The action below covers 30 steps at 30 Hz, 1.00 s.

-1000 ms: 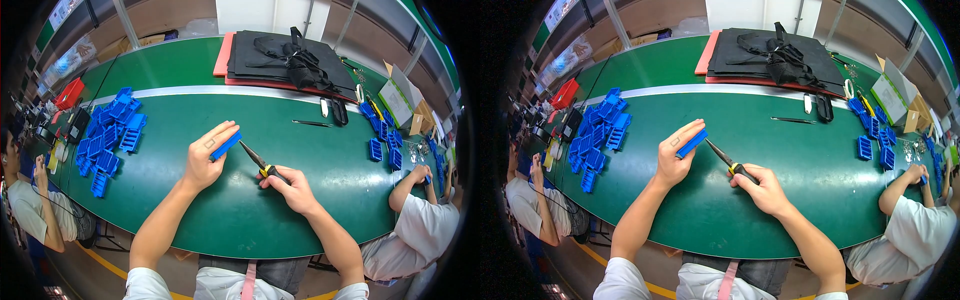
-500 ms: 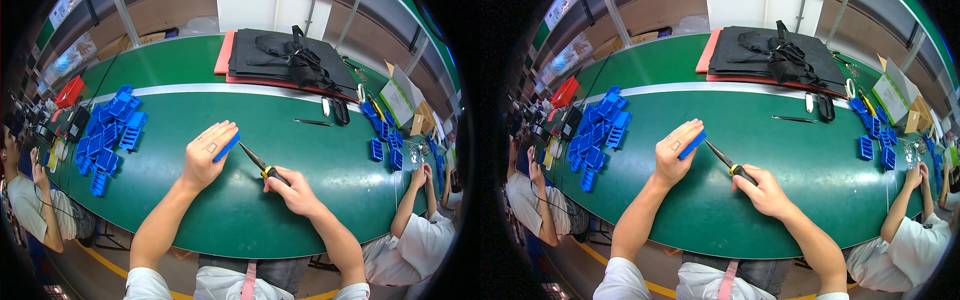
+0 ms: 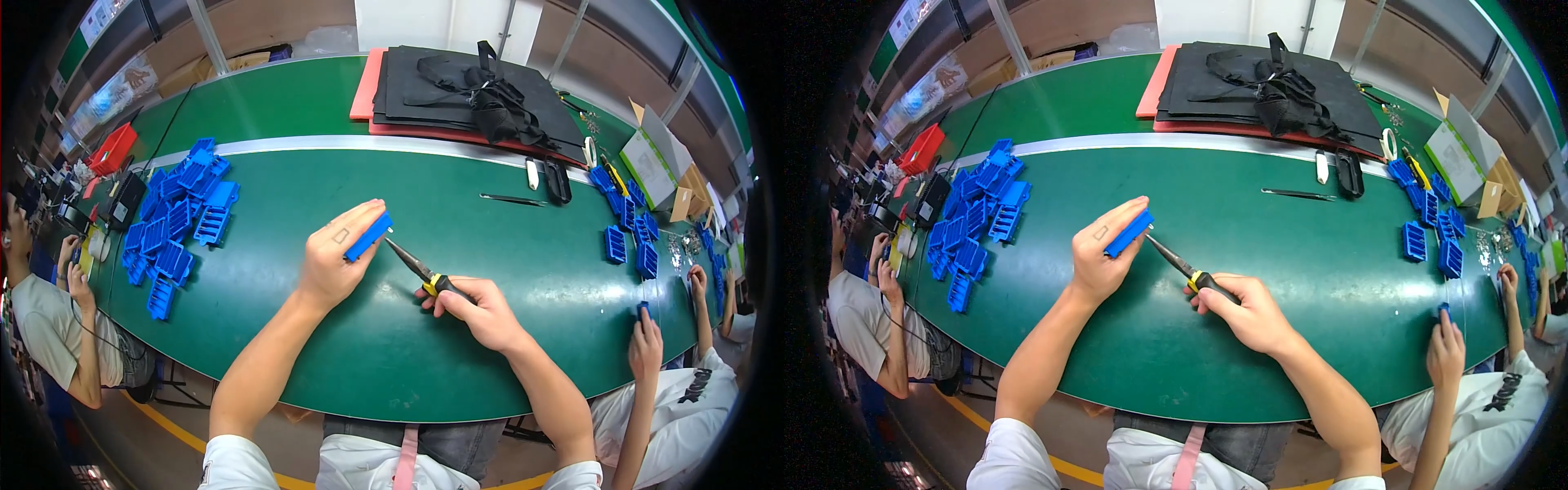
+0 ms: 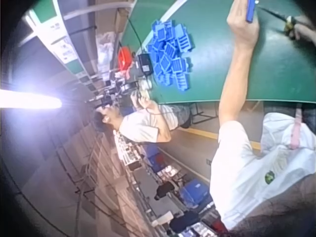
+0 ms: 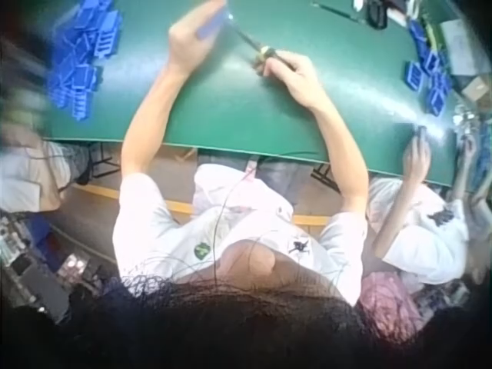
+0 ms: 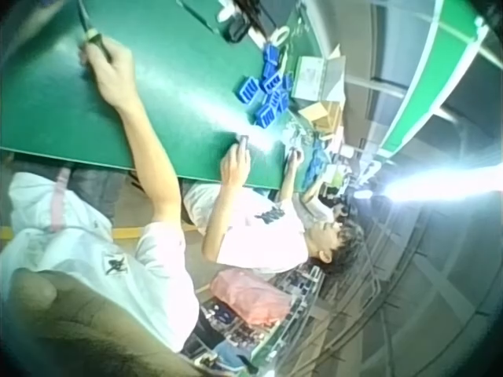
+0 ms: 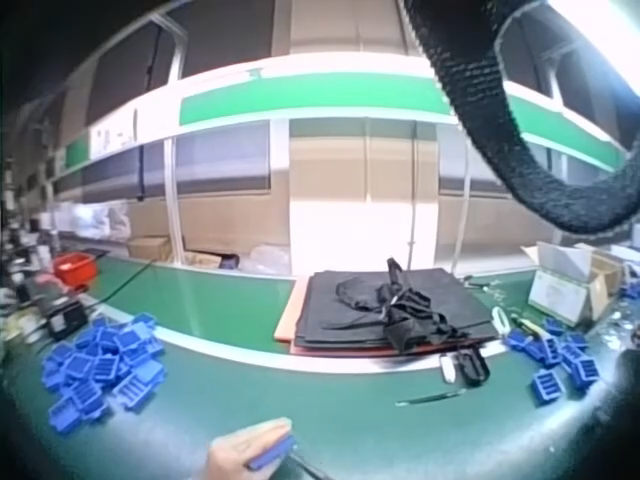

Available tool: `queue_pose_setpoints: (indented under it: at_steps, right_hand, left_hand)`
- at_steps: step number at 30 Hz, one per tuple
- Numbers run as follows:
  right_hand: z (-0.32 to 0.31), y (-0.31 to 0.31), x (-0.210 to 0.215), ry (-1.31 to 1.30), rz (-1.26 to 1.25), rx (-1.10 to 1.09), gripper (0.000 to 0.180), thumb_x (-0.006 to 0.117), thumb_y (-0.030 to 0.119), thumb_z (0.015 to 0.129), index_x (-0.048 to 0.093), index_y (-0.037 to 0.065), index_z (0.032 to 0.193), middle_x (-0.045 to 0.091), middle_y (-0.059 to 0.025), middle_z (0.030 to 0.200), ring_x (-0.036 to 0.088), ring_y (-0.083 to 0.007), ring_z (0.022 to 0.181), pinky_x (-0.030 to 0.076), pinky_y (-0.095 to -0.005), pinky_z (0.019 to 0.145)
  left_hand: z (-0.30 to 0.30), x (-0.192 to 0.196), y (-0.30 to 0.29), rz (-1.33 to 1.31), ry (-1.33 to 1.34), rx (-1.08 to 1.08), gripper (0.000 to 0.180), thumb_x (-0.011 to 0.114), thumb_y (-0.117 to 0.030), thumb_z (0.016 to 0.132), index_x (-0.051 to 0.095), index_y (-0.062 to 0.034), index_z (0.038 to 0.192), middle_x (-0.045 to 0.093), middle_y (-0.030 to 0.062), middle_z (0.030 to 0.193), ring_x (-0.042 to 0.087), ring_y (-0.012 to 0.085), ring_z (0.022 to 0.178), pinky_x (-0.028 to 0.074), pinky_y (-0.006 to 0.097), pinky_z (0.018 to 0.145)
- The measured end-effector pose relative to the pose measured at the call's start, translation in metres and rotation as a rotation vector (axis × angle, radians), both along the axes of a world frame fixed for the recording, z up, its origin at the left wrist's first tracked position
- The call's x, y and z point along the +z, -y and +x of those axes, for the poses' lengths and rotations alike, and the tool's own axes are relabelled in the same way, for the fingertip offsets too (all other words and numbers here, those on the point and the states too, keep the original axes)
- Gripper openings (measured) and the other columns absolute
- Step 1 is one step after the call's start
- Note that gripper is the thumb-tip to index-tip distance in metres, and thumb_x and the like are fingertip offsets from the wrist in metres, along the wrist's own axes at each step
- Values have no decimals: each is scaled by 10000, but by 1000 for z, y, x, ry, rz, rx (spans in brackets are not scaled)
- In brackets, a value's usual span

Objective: Assembling and finishing blue plastic component parts using needle-nose pliers at a factory workbench.

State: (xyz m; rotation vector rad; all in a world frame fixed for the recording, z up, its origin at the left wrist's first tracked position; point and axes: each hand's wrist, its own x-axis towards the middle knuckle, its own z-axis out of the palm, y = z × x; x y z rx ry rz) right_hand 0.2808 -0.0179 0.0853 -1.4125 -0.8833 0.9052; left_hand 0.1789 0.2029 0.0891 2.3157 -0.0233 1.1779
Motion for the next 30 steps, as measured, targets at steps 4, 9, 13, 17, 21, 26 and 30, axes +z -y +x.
queue_pose_setpoints:
  at_steps: [4,9,13,17,21,26,30]
  right_hand:
    - [-1,-1,-1,49,6,25,266,552,172,955,665,-52,1043,658,-57,864,596,-119,843,474,-281,815]
    - [-1,-1,-2,66,-1,20,261,559,171,953,666,-49,1047,658,-56,862,600,-116,839,480,-281,805]
    - [-2,-1,-2,77,12,11,260,563,170,952,664,-51,1044,659,-56,860,602,-116,835,479,-277,802]
    - [-2,-2,-1,68,-14,12,244,568,168,948,666,-51,994,661,-61,879,605,-120,843,478,-280,811]
    - [-4,-3,-4,73,10,-1,229,568,171,942,642,-30,861,624,-63,870,578,-134,819,459,-285,778]
    - [-4,-2,-4,215,16,37,266,542,193,951,600,-8,788,521,-56,803,496,-142,748,405,-291,697]
    - [-6,-5,-5,193,15,48,287,525,206,960,586,-3,772,487,-52,788,474,-143,736,392,-288,692]
  left_hand:
    - [0,-5,4,-42,-12,-19,397,679,103,723,660,10,1109,678,172,1126,677,293,1013,542,330,860]
    - [1,-7,6,-71,-13,-11,392,690,88,729,663,-1,1109,680,167,1122,680,289,995,543,330,846]
    - [1,-7,7,-105,-16,-12,371,698,71,739,666,-5,1101,683,164,1115,682,288,983,542,329,841]
    - [1,-7,9,-129,-20,-7,348,703,55,751,669,-2,1093,687,161,1106,683,287,980,541,331,840]
    - [2,-7,10,-144,-21,-5,339,705,47,756,669,0,1090,688,160,1103,683,287,979,540,331,841]
    - [3,-6,13,-147,11,13,332,701,48,759,671,2,1086,694,160,1090,689,283,965,541,326,835]
    - [1,-8,13,-205,-14,33,322,699,44,763,674,3,1082,698,158,1082,693,269,961,540,316,831]
